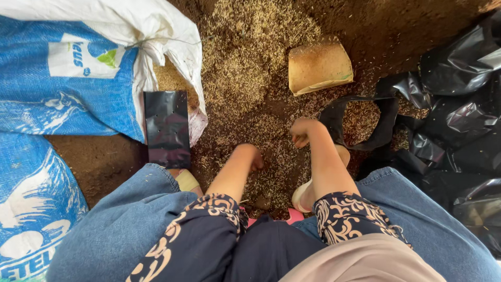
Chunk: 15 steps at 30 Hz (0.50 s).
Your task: The person scoops grain from a large sack using a small scoop and transfers it into black plastic bags. The person opens each bag, fills it with grain, and sets it aside. The process is repeated for multiple bags.
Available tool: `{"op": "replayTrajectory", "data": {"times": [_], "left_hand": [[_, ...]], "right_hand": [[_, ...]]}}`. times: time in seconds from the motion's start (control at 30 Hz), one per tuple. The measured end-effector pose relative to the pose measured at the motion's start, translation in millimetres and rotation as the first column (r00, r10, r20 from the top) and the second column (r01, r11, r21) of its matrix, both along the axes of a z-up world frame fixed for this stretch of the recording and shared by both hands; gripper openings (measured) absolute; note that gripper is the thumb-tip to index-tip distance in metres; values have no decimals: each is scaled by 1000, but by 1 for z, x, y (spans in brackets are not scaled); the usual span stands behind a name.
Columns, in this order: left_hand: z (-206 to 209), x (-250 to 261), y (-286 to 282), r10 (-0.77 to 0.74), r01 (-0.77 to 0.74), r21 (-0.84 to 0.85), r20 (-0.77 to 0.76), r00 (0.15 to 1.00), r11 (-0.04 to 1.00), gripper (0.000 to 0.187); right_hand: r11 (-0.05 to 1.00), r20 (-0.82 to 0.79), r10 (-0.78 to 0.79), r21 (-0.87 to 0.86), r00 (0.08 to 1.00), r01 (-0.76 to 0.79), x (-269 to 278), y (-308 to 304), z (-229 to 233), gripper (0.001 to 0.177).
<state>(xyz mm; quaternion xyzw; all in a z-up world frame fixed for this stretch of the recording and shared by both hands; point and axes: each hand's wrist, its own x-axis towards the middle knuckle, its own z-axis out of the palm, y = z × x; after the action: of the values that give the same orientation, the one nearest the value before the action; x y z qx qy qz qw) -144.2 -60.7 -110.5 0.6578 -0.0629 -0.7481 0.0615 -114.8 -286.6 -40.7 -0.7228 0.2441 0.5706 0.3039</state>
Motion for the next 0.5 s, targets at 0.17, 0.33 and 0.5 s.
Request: {"op": "replayTrajectory", "data": {"times": [0.17,0.33,0.5], "left_hand": [[-9,30,23,353,-339,-128,113,929,932,30],[-14,67,3,593,-458,-393,376,712,798,27],[-18,94,33,865,-488,-720,465,188,493,49]], "right_hand": [[959,83,-257,143,963,244,-12,31,-43,38],[799,291,-599,283,746,531,28,93,-26,56],[939,603,-302,55,738,339,63,73,12,59]]}}
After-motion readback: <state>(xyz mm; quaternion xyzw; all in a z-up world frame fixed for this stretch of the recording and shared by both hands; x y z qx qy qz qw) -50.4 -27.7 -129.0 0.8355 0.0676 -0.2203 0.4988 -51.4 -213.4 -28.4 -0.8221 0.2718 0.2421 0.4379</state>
